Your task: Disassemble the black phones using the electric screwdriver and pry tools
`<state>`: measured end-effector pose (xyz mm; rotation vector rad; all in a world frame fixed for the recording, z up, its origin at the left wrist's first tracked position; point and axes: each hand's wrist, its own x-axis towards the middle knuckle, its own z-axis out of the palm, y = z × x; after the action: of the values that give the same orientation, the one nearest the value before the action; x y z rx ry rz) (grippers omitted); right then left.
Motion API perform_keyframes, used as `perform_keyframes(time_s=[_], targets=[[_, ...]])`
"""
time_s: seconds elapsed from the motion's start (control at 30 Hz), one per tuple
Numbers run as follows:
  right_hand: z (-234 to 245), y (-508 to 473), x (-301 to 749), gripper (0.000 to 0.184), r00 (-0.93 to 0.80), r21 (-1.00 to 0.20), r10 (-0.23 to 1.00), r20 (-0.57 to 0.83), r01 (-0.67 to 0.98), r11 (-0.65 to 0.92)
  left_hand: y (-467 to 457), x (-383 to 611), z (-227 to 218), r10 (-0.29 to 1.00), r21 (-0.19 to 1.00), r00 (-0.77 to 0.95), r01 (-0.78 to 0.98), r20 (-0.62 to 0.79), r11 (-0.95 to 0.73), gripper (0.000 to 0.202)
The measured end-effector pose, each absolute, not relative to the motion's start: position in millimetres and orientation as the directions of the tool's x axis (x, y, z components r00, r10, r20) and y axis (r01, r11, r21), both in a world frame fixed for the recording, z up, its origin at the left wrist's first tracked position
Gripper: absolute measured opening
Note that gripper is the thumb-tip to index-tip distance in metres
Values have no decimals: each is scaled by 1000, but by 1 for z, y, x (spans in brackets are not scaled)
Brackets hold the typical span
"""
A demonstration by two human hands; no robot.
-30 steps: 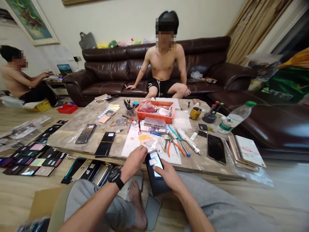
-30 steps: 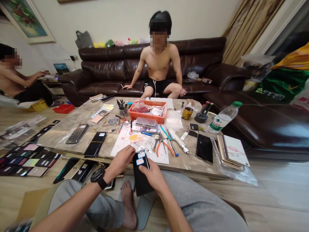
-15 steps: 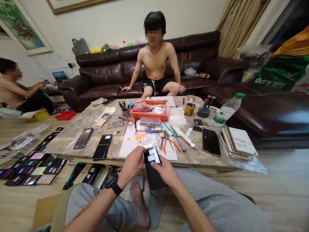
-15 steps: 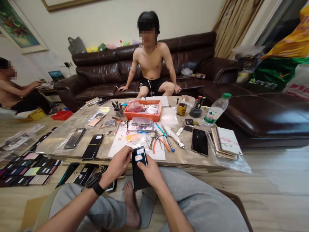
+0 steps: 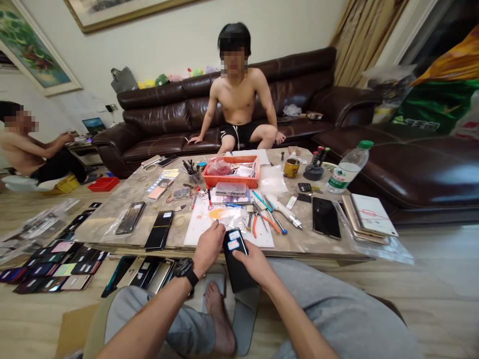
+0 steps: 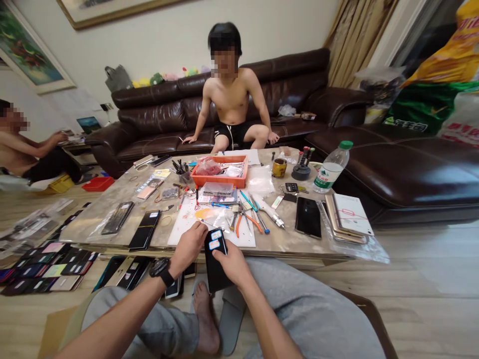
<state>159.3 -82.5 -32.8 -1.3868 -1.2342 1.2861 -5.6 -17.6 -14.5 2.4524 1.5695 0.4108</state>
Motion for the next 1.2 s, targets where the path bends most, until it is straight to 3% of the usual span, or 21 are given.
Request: perform_keyframes(time_s=[0.27, 0.43, 0.8, 1.2], targets=[[-34, -77, 169, 46, -12, -984, 984, -175, 47, -174, -25, -8, -8, 906, 276, 402, 863, 131, -422, 16], [-34, -79, 166, 45, -5, -978, 983, -185, 99, -184, -20, 4, -1, 893, 286, 420, 846, 161, -450, 20], [-36, -83, 173, 36, 8, -951, 970, -244, 191, -241, 8, 10, -16, 859, 201, 509, 838, 54, -508, 22], [-29, -85, 192, 45, 43, -931, 964, -261, 254, -263, 4, 9, -21, 835, 119, 545, 827, 71, -550, 21]])
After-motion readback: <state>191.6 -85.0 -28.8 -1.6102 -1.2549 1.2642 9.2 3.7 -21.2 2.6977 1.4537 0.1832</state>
